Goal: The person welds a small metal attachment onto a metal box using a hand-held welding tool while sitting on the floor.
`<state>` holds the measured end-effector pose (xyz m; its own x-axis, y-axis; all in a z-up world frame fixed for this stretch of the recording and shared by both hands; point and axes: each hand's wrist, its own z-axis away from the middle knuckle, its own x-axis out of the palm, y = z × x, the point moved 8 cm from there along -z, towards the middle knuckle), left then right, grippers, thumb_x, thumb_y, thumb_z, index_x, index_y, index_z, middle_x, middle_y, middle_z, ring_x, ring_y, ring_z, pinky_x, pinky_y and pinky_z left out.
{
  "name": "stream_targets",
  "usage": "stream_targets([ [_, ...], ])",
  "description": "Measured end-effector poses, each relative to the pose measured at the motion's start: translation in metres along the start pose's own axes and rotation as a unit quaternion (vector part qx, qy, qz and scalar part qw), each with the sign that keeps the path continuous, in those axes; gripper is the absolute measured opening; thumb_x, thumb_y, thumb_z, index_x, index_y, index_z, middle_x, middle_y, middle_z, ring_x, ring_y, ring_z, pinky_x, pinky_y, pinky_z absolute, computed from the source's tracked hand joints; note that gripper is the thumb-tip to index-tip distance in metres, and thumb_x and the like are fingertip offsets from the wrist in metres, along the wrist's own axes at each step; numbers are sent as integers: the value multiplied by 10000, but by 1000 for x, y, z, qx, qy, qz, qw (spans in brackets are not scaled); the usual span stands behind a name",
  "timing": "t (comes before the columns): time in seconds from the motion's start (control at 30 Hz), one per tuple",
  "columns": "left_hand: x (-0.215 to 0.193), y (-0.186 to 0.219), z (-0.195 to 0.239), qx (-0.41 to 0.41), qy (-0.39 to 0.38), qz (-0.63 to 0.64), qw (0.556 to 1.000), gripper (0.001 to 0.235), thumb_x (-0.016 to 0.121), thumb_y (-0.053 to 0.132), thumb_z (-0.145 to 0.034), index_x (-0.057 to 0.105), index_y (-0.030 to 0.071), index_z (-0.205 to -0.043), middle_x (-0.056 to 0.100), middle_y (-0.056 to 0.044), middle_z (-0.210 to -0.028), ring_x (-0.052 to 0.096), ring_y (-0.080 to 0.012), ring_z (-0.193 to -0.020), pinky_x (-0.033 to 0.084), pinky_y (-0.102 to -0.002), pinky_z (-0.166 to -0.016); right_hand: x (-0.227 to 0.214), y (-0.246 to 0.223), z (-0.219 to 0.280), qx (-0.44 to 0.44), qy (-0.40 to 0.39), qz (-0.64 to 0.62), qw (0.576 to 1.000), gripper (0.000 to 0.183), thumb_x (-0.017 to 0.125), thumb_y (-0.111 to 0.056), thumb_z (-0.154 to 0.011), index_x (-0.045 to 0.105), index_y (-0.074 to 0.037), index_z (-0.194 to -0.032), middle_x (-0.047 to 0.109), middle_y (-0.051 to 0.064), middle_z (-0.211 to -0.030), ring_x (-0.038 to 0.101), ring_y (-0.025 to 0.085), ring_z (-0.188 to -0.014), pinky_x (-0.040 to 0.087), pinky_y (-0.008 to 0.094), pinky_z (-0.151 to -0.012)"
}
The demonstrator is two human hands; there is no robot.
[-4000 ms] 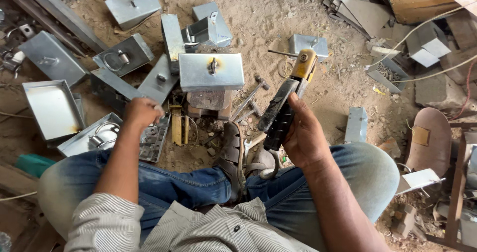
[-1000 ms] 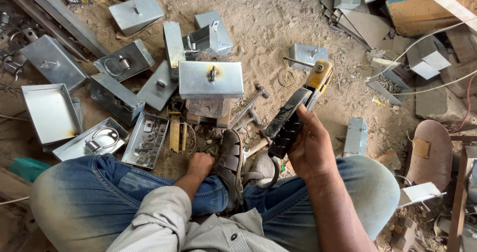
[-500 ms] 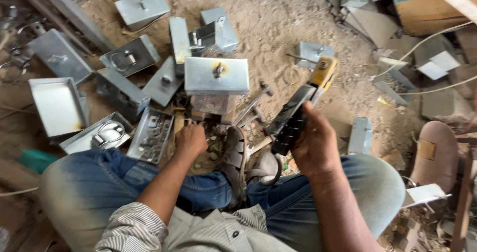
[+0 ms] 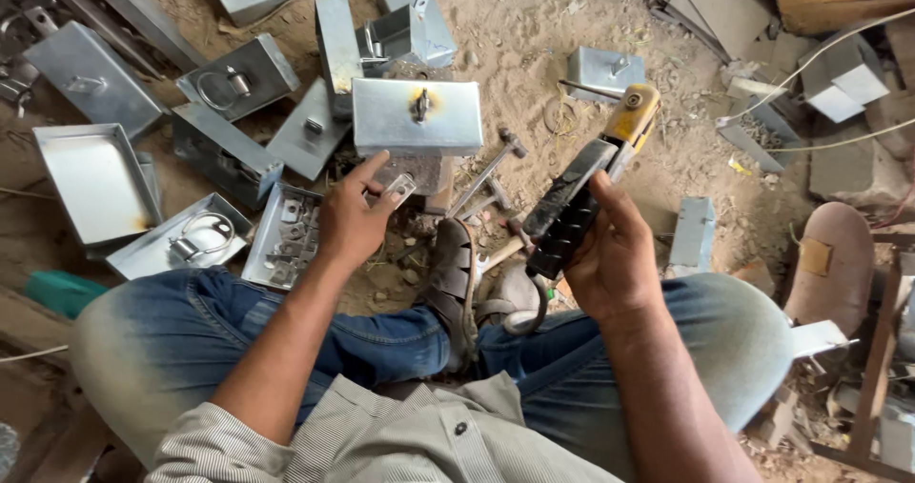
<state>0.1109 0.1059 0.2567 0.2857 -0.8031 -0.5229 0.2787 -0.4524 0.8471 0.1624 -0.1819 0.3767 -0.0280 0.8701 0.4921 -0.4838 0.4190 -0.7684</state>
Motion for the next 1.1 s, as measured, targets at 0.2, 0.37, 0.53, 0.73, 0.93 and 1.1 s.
stream_targets([
  [0.2,45,-57,0,-207,-33,508,835,238,743,161,-891,696,116,-1119,610,13,-825,457,-76,-529,369,-272,-446,3,1,5,8,-8,18,1000,345,525,-353,-1078,620,-39,-1184,724,94,-952,726,223,-865,613,418,-808],
  [0.37,14,-32,-2,-51,28,361,931,141,780,212,-920,681,130,-978,599,-13,-883,499,-133,-629,402,-305,-525,6,1,0,8,-9,44,999,397,484,-407,-1038,613,-50,-1156,727,96,-902,742,241,-832,616,430,-766],
  [0.53,-13,26,11,209,156,-11,965,132,759,149,-881,640,124,-931,677,-60,-946,692,-229,-871,558,-400,-805,11,7,-3,9,-5,29,1000,405,500,-415,-1094,595,-41,-1217,717,92,-959,725,227,-875,608,447,-846],
  [0.73,-13,26,7,219,131,-17,967,361,670,82,-923,689,74,-1284,754,-130,-1164,733,-225,-942,582,-374,-823,21,10,3,24,-25,31,999,456,471,-448,-1063,592,-36,-1217,729,106,-961,748,245,-898,612,486,-910],
  [0.93,-1,5,-5,58,40,11,997,144,743,204,-925,722,133,-1048,800,-42,-925,778,-175,-811,609,-337,-704,16,10,3,22,-25,17,999,461,468,-442,-1060,588,-32,-1235,725,108,-968,745,239,-899,609,490,-916],
  [1.1,-18,31,3,183,109,-13,977,263,787,160,-874,724,103,-1123,777,-97,-1020,740,-238,-827,586,-353,-727,11,11,-1,8,-27,34,999,418,522,-445,-1098,590,-52,-1222,684,78,-899,704,208,-801,592,413,-756],
])
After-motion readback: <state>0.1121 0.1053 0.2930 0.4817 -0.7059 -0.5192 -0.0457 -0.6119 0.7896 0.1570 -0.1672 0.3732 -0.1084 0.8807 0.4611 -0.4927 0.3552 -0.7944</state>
